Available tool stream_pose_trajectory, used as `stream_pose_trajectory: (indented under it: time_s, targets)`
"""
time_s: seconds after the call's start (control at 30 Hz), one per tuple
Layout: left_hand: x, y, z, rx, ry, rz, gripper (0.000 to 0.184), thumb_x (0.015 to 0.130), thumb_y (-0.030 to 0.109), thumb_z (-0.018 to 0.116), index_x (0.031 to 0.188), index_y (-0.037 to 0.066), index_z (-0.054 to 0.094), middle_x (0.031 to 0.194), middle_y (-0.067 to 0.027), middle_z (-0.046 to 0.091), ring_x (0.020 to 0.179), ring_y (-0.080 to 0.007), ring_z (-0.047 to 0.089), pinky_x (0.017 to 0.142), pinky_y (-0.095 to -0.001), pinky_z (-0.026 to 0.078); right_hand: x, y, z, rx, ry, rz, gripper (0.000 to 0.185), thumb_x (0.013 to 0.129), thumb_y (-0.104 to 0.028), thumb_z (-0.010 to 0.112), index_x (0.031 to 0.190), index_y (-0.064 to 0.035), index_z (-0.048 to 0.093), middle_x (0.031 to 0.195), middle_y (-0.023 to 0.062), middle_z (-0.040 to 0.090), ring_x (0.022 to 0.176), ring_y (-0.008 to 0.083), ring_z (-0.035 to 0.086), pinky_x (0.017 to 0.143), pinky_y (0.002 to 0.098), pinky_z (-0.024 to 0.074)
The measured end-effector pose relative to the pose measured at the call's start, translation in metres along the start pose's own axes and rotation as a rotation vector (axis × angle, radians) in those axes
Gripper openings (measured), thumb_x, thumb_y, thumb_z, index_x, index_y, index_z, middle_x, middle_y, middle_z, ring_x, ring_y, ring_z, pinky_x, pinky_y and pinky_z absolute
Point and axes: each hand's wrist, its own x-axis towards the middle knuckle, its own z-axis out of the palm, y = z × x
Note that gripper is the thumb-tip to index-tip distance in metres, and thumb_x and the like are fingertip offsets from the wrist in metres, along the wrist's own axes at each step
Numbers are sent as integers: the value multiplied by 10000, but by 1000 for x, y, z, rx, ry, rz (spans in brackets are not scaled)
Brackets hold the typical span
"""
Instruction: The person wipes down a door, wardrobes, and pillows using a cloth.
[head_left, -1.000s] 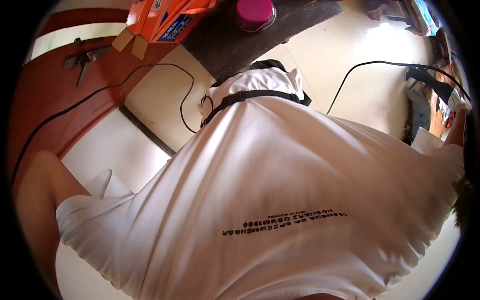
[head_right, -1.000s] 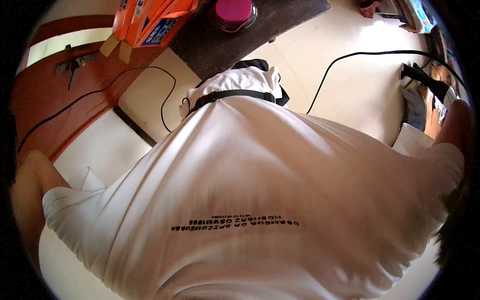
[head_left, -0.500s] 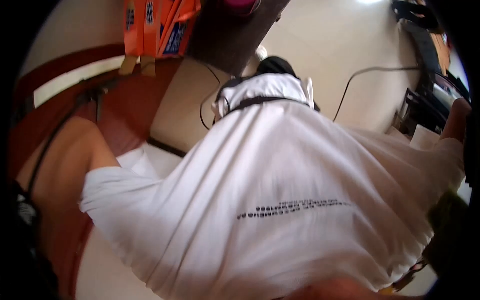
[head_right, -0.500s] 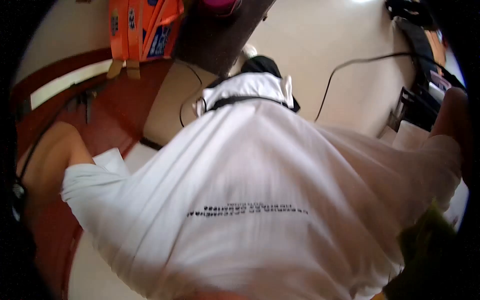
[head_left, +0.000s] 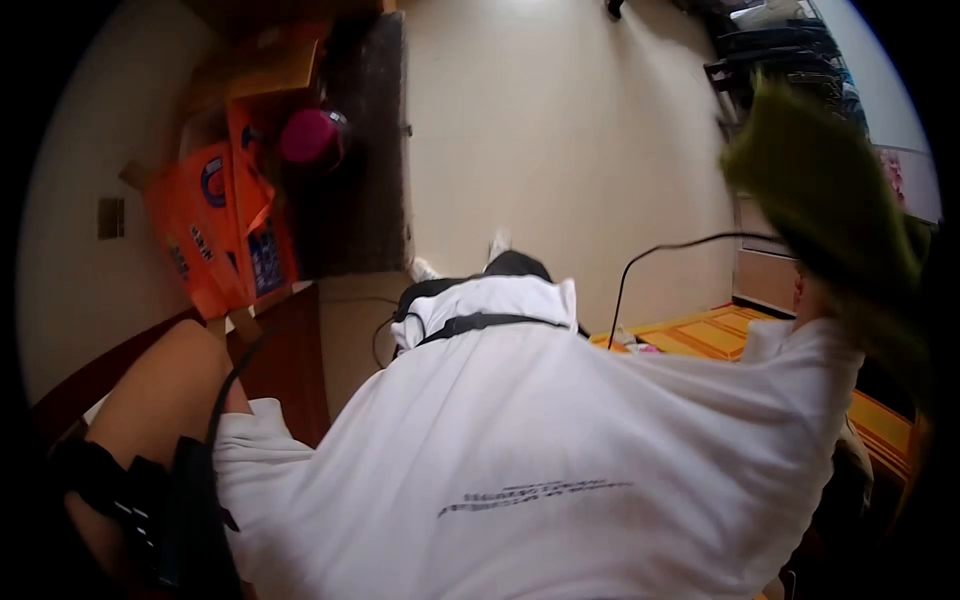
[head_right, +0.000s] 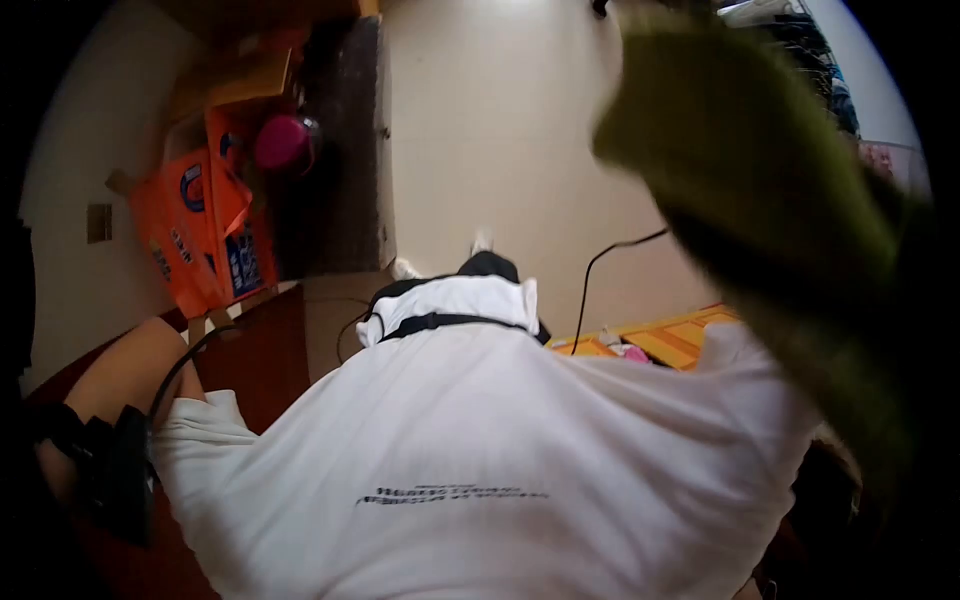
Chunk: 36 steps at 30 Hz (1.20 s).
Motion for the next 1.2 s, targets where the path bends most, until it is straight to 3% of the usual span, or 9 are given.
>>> stream_pose_trajectory:
  time_s: [0.13,0.3,0.53,0.9,0.97,1.07,1.1,1.13,1.2]
  targets:
    - [34,-27,55,-123,-20,78,527,858,72,673,1306,35,398,1087,-138,594,906,-180,592,804,-323,474,-40,11,-63,87,195,39,413,649,77,515,1015,-67,387,1011,75,427,899,188,440,886,313,431]
    - [99,-63,177,-351,-44,186,537,854,66,676,1308,35,391,1076,-139,596,893,-178,596,794,-322,479,-97,48,-146,187,455,77,421,638,85,515,1004,-70,376,1004,73,414,894,185,428,885,309,427]
    - [115,-121,326,-721,-22,254,551,848,59,680,1311,37,380,1061,-140,599,875,-176,601,779,-322,486,-156,74,-173,216,735,93,434,621,96,515,989,-75,362,994,71,397,887,181,413,884,305,421]
    - [154,-129,612,-1275,-87,-12,574,839,47,686,1314,39,364,1037,-142,603,845,-172,610,755,-321,497,-230,63,-233,64,1186,214,455,596,114,515,966,-83,338,979,67,369,875,174,388,882,298,412]
    - [142,-109,672,-1378,-208,-143,578,838,45,687,1315,39,361,1033,-143,604,840,-171,612,751,-321,499,-238,52,-226,-2,1292,236,459,591,117,515,961,-84,334,976,67,364,873,173,384,881,297,410]
    - [105,-49,746,-1523,-582,-289,584,835,42,689,1316,39,357,1026,-143,605,832,-170,614,745,-321,502,-247,39,-197,-80,1473,316,465,584,122,515,955,-87,328,972,66,356,870,171,377,881,295,408]
    - [92,-21,763,-1582,-747,-284,586,834,40,689,1316,40,355,1024,-143,606,830,-170,615,743,-320,503,-247,41,-184,-59,1556,382,417,605,137,489,920,-80,322,938,59,342,819,156,349,823,239,362]
    - [79,7,767,-1648,-928,-239,589,834,39,690,1317,40,354,1022,-144,606,827,-170,615,740,-320,504,-262,40,-171,-262,1464,502,376,622,137,489,883,-73,320,914,61,343,807,141,335,768,216,343]
    - [65,60,758,-1715,-1357,-80,639,821,52,706,1351,43,348,1055,-146,603,857,-191,622,746,-327,507,-270,42,-153,-488,1503,551,309,649,115,532,799,-71,336,850,73,357,741,136,330,693,233,349]
